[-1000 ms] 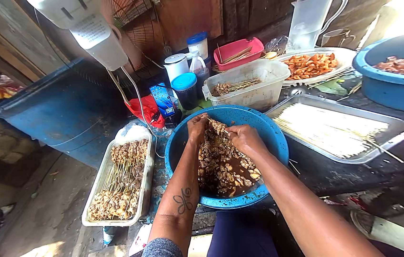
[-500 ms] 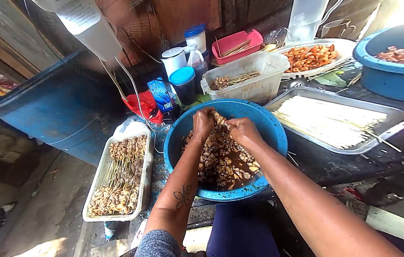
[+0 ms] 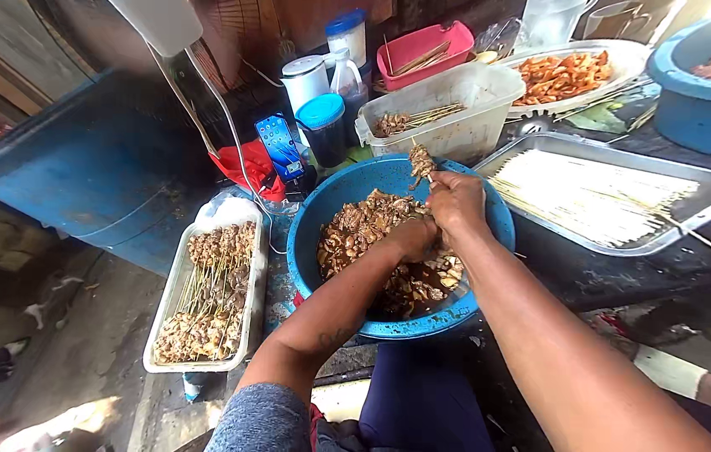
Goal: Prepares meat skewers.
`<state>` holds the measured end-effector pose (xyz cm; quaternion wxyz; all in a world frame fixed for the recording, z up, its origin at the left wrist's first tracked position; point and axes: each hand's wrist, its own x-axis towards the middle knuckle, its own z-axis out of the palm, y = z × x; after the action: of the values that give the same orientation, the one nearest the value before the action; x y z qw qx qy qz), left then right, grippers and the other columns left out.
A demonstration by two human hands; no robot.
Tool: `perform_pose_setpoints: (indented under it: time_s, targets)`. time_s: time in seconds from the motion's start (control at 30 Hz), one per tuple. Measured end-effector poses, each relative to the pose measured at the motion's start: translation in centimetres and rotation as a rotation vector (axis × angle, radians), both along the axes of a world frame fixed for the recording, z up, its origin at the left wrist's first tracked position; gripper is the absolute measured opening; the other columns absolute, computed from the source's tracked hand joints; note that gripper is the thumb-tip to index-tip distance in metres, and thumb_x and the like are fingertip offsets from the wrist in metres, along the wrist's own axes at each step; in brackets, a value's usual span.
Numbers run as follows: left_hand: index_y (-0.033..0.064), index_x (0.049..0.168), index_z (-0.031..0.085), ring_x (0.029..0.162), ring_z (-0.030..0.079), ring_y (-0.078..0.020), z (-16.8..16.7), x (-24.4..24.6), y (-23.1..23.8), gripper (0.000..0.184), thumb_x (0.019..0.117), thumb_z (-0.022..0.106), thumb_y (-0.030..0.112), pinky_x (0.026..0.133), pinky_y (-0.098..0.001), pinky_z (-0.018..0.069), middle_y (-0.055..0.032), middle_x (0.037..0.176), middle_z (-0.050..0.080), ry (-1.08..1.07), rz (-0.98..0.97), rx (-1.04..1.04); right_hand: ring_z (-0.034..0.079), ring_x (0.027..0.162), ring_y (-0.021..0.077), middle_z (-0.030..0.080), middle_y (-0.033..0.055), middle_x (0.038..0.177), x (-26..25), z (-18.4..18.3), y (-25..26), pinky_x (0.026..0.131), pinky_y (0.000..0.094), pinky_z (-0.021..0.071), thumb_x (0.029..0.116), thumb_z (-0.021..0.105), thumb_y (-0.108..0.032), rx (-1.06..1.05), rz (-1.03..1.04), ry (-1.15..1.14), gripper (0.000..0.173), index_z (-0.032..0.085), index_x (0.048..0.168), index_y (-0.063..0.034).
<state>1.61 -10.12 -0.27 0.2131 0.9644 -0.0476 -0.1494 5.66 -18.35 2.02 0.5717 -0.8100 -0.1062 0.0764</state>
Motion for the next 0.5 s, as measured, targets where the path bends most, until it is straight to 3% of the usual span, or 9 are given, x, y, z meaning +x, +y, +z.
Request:
perform_pose_setpoints:
  time_s: [0.07,0.13,0.23,0.33,0.43,0.5]
  targets:
    - [-0.0007,0.111,0.071,0.110,0.066,-0.0396,-0.6,0.6,0.6,0.021,0.0954,0.069,0.013,0.094,-0.0612,0.0510,-0.0228,0.113,0.069,0.008,0.042,0.055,0.065,0.094,0.0282,0.068,0.0212,0.116,-0.4,0.2,-0.1,0.089,0.0492,0.0506,0.1066,0.046,-0.005,-0.009,0.022,0.011,0.033,0.067,0.132,0.0001]
    - [-0.0030,0.108,0.073,0.108,0.067,-0.0380,-0.6,1.0,3.1,0.018,0.0948,0.069,0.009,0.096,-0.0597,0.0501,-0.0229,0.110,0.071,-0.060,0.109,-0.057,0.065,0.095,0.0295,0.068,0.0213,0.114,-0.4,0.3,-0.1,0.090,0.0502,0.0513,0.1072,0.046,-0.006,-0.021,0.029,0.018,0.033,0.067,0.132,0.0000]
    - [-0.0056,0.116,0.070,0.104,0.068,-0.0285,-1.2,0.5,6.8,0.021,0.0967,0.065,0.002,0.096,-0.0480,0.0524,-0.0206,0.111,0.071,-0.166,0.341,-0.403,0.066,0.095,0.0307,0.069,0.0217,0.114,-0.2,0.1,-0.2,0.090,0.0513,0.0516,0.1074,0.046,-0.006,-0.037,0.049,0.018,0.034,0.067,0.132,-0.0005]
    - [-0.0040,0.128,0.061,0.089,0.065,-0.0210,-1.2,-0.4,8.0,0.033,0.0955,0.058,-0.005,0.080,-0.0385,0.0557,-0.0196,0.110,0.067,-0.202,0.573,-0.748,0.066,0.096,0.0311,0.069,0.0219,0.114,-0.2,0.2,0.0,0.090,0.0515,0.0510,0.1075,0.046,-0.006,-0.053,0.089,0.018,0.033,0.068,0.132,-0.0009]
    - [-0.0046,0.121,0.066,0.089,0.064,-0.0190,-1.0,-0.4,8.1,0.026,0.0960,0.058,-0.006,0.080,-0.0363,0.0550,-0.0174,0.108,0.067,-0.203,0.625,-0.789,0.066,0.095,0.0313,0.069,0.0219,0.114,-0.3,0.2,0.0,0.091,0.0511,0.0518,0.1077,0.046,-0.006,-0.067,0.087,0.008,0.033,0.068,0.132,-0.0008]
    - [-0.0032,0.119,0.068,0.095,0.066,-0.0211,-0.8,-0.3,8.3,0.024,0.0969,0.058,-0.004,0.086,-0.0403,0.0546,-0.0165,0.109,0.070,-0.218,0.618,-0.659,0.067,0.094,0.0312,0.069,0.0225,0.113,-0.4,0.2,-0.1,0.090,0.0511,0.0522,0.1081,0.046,-0.006,-0.069,0.080,-0.006,0.032,0.068,0.131,-0.0002]
